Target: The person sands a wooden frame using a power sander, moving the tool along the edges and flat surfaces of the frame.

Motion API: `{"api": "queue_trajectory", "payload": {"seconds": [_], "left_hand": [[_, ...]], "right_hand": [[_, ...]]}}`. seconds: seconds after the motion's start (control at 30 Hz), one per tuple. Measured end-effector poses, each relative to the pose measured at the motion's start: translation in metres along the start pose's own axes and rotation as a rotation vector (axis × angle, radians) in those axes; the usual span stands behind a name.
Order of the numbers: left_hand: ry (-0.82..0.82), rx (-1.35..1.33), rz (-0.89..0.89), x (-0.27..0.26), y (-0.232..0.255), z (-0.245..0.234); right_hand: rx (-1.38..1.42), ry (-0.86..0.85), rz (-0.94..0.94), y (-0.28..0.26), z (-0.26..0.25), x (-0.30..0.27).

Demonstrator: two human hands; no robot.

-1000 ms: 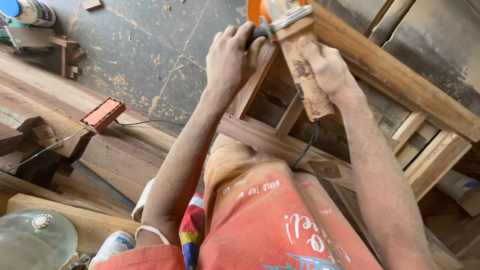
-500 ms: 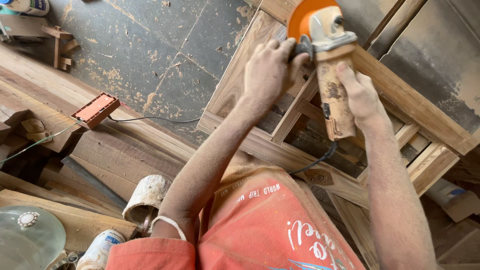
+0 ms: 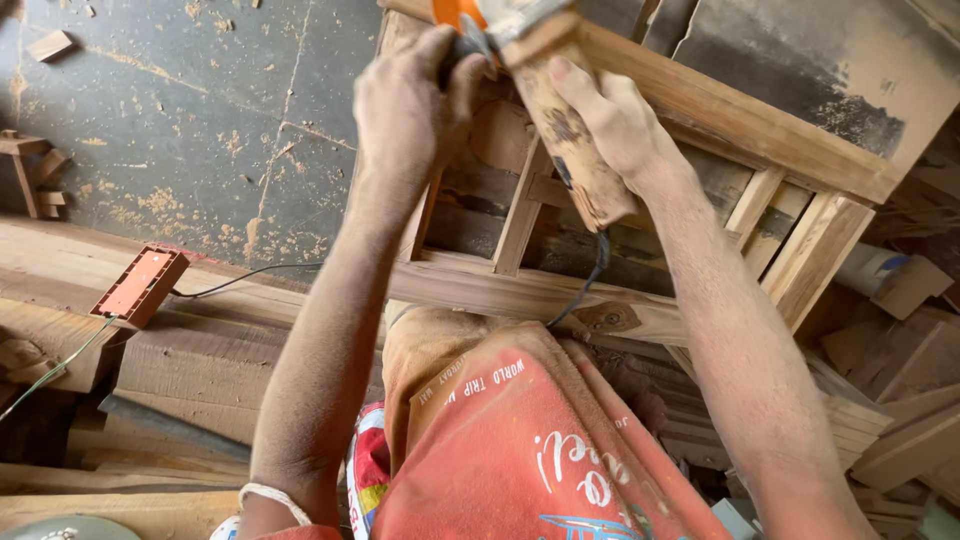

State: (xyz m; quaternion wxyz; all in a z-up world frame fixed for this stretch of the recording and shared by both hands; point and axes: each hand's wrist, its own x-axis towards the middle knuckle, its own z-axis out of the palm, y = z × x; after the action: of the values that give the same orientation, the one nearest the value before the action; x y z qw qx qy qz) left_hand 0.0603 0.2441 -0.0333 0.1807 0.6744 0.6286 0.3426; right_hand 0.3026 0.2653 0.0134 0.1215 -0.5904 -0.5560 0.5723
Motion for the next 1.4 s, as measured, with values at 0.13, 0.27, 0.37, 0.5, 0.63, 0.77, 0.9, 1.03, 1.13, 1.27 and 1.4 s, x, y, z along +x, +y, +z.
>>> {"api": "queue_trajectory", "payload": {"seconds": [0.13, 0.27, 0.37, 0.5, 0.63, 0.77, 0.9, 1.03, 1.13, 1.27, 1.4], "left_hand": [[-0.297, -0.013, -0.156, 0.002, 0.047, 0.042], [-0.393, 0.016, -0.131, -0.011, 0.09, 0.092], [-0.45, 0.004, -0.104, -0.021, 0.116, 0.115], [-0.468, -0.027, -0.076, -0.03, 0.163, 0.14], [-0.558, -0.064, -0.084, -0.036, 0.2, 0.174], [-0.532, -0.071, -0.01, -0.037, 0.239, 0.21], [-0.672, -0.032, 0.024, -0.037, 0.281, 0.25], [-0.659, -0.056, 0.058, -0.045, 0.318, 0.289], [-0.685, -0.084, 0.09, -0.051, 0.345, 0.328], [-0.834, -0.041, 0.156, -0.055, 0.379, 0.376], [-0.96, 0.013, 0.195, -0.055, 0.411, 0.408]], "right_hand": [[0.126, -0.001, 0.053, 0.033, -0.036, -0.034], [0.12, 0.075, 0.227, 0.072, -0.076, -0.068], [0.158, 0.103, 0.259, 0.098, -0.097, -0.094], [0.065, 0.181, 0.268, 0.129, -0.132, -0.122], [0.197, 0.219, 0.4, 0.166, -0.167, -0.149], [0.233, 0.278, 0.361, 0.202, -0.201, -0.171], [0.345, 0.334, 0.369, 0.234, -0.233, -0.198], [0.295, 0.386, 0.418, 0.254, -0.261, -0.228], [0.371, 0.412, 0.409, 0.269, -0.28, -0.247], [0.373, 0.487, 0.464, 0.291, -0.306, -0.268], [0.472, 0.557, 0.442, 0.319, -0.321, -0.286]]}}
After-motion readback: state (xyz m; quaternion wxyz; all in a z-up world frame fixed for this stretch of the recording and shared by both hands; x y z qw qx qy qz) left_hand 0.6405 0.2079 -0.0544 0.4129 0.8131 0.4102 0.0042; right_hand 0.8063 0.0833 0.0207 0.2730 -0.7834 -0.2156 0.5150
